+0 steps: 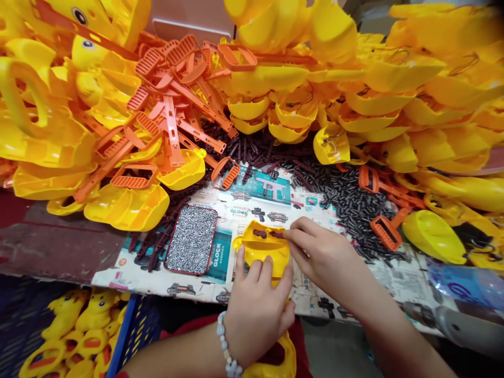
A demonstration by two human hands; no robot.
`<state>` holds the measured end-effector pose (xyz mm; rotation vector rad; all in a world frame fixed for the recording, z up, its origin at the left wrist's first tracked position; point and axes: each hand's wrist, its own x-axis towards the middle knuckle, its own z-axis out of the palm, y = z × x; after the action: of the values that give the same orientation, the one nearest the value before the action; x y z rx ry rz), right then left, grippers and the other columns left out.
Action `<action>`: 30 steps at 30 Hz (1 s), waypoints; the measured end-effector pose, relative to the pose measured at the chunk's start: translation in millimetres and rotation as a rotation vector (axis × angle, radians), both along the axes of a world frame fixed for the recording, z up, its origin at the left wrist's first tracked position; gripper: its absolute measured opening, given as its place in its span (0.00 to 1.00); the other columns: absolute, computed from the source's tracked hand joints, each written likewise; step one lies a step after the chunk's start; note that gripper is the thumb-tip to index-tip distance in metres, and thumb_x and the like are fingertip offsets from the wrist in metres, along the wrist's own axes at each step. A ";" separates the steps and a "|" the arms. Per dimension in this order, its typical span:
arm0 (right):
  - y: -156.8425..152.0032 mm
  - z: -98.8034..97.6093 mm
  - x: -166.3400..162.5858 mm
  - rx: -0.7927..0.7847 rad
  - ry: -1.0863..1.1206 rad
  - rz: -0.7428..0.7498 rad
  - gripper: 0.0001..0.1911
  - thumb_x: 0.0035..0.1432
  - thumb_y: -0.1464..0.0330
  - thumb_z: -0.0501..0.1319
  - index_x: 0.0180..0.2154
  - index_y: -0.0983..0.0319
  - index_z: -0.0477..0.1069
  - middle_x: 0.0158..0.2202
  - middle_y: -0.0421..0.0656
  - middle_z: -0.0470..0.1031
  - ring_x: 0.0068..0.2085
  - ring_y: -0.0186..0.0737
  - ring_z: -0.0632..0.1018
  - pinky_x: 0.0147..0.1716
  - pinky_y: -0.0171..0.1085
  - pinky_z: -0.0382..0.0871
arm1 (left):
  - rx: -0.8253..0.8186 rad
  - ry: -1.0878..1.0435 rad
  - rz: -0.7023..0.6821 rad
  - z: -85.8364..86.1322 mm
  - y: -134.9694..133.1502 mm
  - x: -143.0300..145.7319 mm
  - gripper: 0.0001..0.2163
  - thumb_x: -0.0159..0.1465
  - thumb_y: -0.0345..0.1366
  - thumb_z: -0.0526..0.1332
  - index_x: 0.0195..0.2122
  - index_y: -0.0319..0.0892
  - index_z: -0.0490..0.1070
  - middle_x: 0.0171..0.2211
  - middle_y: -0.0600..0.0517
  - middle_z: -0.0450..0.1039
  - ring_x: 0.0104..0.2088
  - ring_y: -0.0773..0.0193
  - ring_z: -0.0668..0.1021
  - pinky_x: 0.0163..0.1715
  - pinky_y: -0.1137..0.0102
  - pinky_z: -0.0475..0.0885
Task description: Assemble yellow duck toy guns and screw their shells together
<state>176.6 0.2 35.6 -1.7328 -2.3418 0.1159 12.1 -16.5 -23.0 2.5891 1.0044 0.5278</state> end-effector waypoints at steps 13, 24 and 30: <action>20.2 -24.4 -13.3 0.156 -0.013 0.164 0.13 0.50 0.83 0.45 0.29 0.65 0.64 0.28 0.44 0.62 0.24 0.37 0.69 0.21 0.32 0.64 | 0.103 -0.081 -0.027 -16.5 -2.0 -3.4 0.20 0.55 0.50 0.61 0.46 0.45 0.70 0.35 0.49 0.73 0.37 0.58 0.75 0.58 0.47 0.58; -1.3 -6.4 1.3 0.378 0.243 -0.037 0.14 0.71 0.59 0.47 0.45 0.60 0.65 0.40 0.42 0.68 0.29 0.31 0.72 0.25 0.28 0.68 | 0.216 -0.258 0.391 47.1 151.2 -141.9 0.11 0.59 0.30 0.58 0.42 0.41 0.73 0.45 0.44 0.75 0.46 0.54 0.75 0.48 0.55 0.70; -10.1 -15.1 14.5 0.329 0.380 -0.024 0.09 0.69 0.62 0.50 0.45 0.59 0.64 0.37 0.42 0.67 0.27 0.32 0.70 0.26 0.28 0.69 | 0.138 -0.451 0.543 76.1 183.7 -166.9 0.06 0.55 0.37 0.63 0.31 0.41 0.75 0.29 0.50 0.77 0.32 0.59 0.77 0.37 0.64 0.73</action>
<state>191.1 -9.9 20.5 -1.4353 -1.9395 0.0464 -154.8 167.2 53.1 2.1212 1.5294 1.2830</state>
